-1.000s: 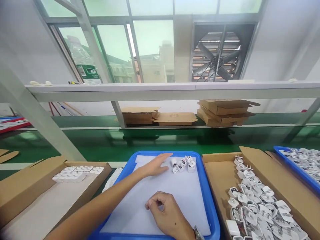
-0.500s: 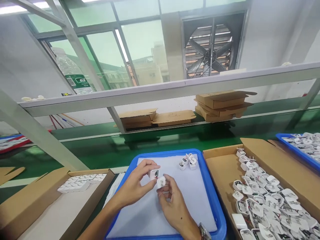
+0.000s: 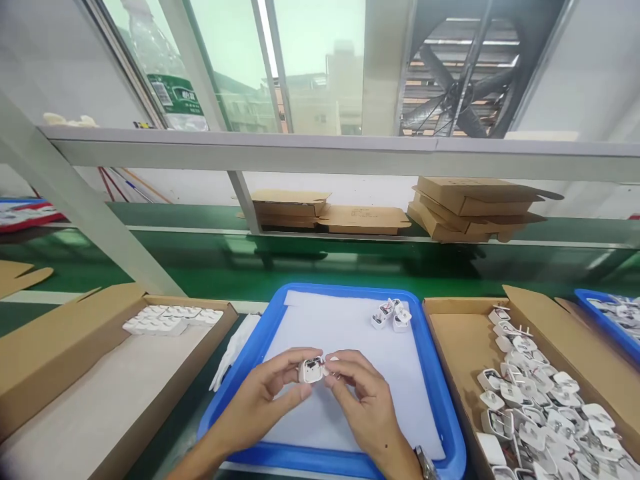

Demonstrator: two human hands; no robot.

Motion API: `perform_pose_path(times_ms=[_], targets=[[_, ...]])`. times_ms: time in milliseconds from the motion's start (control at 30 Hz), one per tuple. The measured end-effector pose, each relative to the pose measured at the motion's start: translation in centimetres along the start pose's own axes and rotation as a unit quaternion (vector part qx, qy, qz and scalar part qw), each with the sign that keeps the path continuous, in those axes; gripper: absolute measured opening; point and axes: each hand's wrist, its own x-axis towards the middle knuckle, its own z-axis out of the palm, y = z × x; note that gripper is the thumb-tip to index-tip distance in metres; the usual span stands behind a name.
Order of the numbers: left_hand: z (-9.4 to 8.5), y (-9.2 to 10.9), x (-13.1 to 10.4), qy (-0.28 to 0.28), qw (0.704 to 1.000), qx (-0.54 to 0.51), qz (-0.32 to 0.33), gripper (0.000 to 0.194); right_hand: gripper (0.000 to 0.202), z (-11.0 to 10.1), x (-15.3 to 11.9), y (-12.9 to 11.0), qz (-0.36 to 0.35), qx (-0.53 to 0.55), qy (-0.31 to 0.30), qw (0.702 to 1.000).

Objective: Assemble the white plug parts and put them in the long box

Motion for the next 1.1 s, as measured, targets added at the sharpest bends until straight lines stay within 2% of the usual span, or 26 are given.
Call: perform_pose_path(times_ms=[67, 133, 233, 333, 433, 600, 700, 833, 933, 1000, 1100], targets=[[0.1, -0.1, -0.2, -0.029, 0.995, -0.089, -0.046, 0.032, 0.019, -0.1, 0.1, 0.0, 0.013, 0.009, 0.010, 1.000], [0.2, -0.4, -0.4, -0.028, 0.991, -0.120, -0.045, 0.036, 0.019, -0.1, 0.1, -0.1, 0.014, 0.000, 0.006, 1.000], [0.4, -0.8, -0.4, 0.000, 0.998, -0.064, -0.009, 0.040, 0.022, -0.1, -0.1, -0.2, 0.004, -0.030, -0.021, 0.999], [0.3, -1.0, -0.3, 0.019, 1.000, 0.023, -0.002, 0.031, 0.026, -0.1, -0.3, -0.2, -0.008, -0.060, -0.053, 0.997], [0.0, -1.0, -0.2, 0.026, 0.998, 0.054, -0.011, 0.029, 0.026, -0.1, -0.4, -0.1, -0.015, -0.096, -0.042, 0.994], [0.1, -0.9, -0.1, 0.033, 0.997, -0.052, -0.037, 0.026, 0.020, -0.2, -0.2, -0.2, -0.028, -0.133, -0.012, 0.991], [0.4, -0.8, 0.0, 0.044, 0.992, -0.100, -0.064, 0.023, 0.026, 0.0, -0.3, -0.3, -0.052, -0.140, -0.031, 0.988], [0.9, -1.1, 0.0, 0.069, 0.989, -0.116, -0.061, 0.017, 0.034, 0.5, -0.5, -0.5, -0.092, -0.144, -0.051, 0.984], [1.4, -1.5, 0.0, 0.096, 0.985, -0.121, -0.082, 0.015, 0.037, 0.7, -0.6, -0.5, -0.114, -0.146, -0.068, 0.980], [1.4, -1.7, 0.0, 0.092, 0.983, -0.127, -0.098, 0.017, 0.036, 0.7, -0.7, -0.4, -0.115, -0.155, -0.071, 0.979], [0.8, -1.6, 0.2, 0.057, 0.982, -0.146, -0.106, 0.025, 0.032, 0.5, -0.7, -0.1, -0.107, -0.176, -0.057, 0.977]])
